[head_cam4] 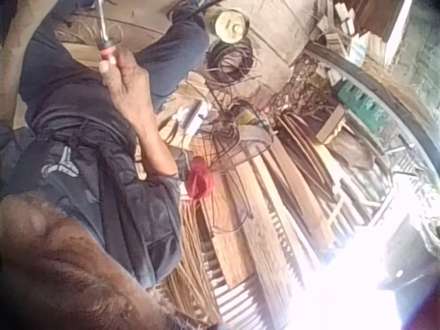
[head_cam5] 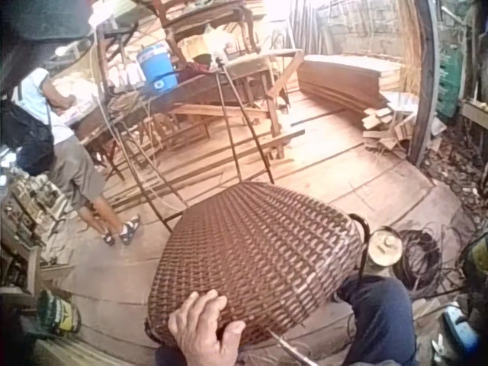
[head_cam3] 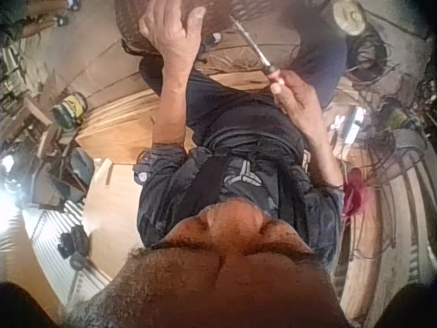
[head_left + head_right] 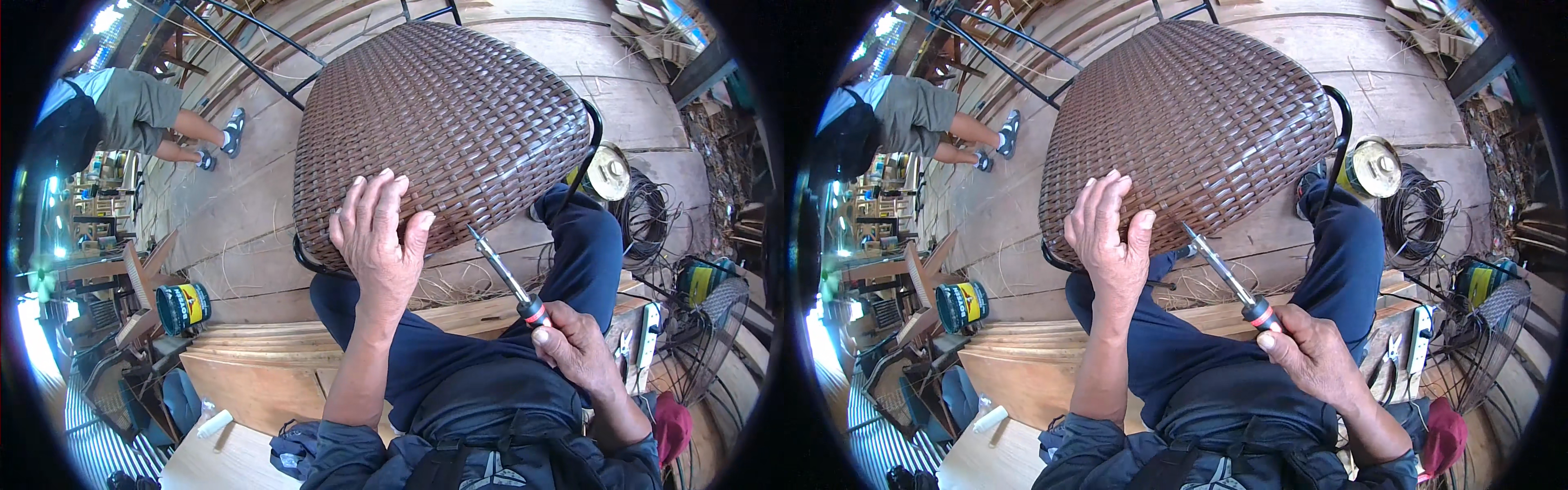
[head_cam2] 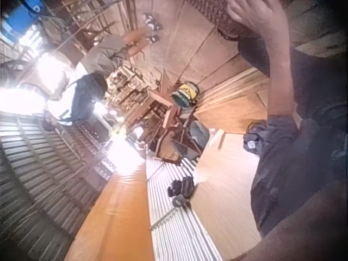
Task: The person uses a soldering iron and pliers to melt and secure the woven strands along the edge of a chair seat.
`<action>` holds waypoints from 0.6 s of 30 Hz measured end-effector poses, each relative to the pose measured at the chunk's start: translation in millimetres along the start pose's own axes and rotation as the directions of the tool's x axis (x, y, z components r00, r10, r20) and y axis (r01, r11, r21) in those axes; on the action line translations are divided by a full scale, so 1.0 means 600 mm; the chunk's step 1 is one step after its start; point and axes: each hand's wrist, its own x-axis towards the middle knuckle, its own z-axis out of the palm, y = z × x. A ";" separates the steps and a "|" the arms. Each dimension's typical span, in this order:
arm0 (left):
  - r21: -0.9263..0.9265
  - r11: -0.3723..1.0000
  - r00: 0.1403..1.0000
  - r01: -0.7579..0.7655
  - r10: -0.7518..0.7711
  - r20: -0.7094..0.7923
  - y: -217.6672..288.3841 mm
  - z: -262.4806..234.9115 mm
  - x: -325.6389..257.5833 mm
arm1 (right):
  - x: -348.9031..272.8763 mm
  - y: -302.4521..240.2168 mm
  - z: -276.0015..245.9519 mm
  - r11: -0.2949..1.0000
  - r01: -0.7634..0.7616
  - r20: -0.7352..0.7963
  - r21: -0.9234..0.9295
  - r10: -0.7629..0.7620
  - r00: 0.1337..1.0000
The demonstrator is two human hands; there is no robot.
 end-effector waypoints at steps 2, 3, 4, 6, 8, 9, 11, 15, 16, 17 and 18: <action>-0.033 0.999 1.000 0.008 -0.009 -0.010 0.004 0.002 0.001 | 0.000 0.006 -0.011 0.998 -0.004 0.001 -0.061 0.004 1.000; -0.041 0.999 1.000 0.015 -0.015 -0.016 0.006 0.003 0.001 | 0.000 0.008 -0.015 0.998 0.011 -0.024 -0.066 -0.013 1.000; -0.054 0.998 1.000 0.021 -0.022 -0.018 0.007 0.003 0.000 | -0.001 0.010 -0.018 0.997 0.022 -0.052 -0.072 -0.026 0.998; -0.057 0.998 0.999 0.033 -0.034 -0.019 0.010 0.002 0.001 | 0.003 0.010 -0.021 0.988 0.048 -0.097 -0.148 -0.063 0.993; -0.057 0.997 0.998 0.052 -0.053 -0.023 0.014 0.000 0.000 | 0.006 0.014 -0.023 0.974 0.052 -0.159 -0.220 -0.089 0.983; -0.058 0.998 0.999 0.036 -0.037 -0.019 0.015 -0.001 0.001 | 0.006 0.013 -0.025 0.973 0.052 -0.153 -0.225 -0.088 0.984; -0.053 0.998 0.999 0.032 -0.034 -0.023 0.014 -0.001 -0.001 | 0.011 0.005 -0.035 0.931 0.064 -0.145 -0.359 -0.123 0.982; -0.125 0.992 1.000 0.007 -0.009 -0.011 0.011 -0.015 0.005 | 0.012 -0.032 -0.047 0.921 -0.057 -0.159 -0.385 -0.005 0.987; -0.151 0.988 1.000 -0.031 0.031 -0.002 0.011 -0.018 0.008 | 0.010 -0.032 -0.046 0.894 0.021 -0.166 -0.448 -0.105 0.981; -0.179 0.981 0.997 -0.071 0.073 0.006 0.013 -0.024 0.015 | 0.010 -0.038 -0.044 0.891 0.019 -0.165 -0.453 -0.105 0.981; -0.182 0.973 0.990 -0.144 0.144 -0.011 0.016 -0.030 0.028 | 0.011 -0.052 -0.043 0.845 0.026 -0.181 -0.534 -0.145 0.973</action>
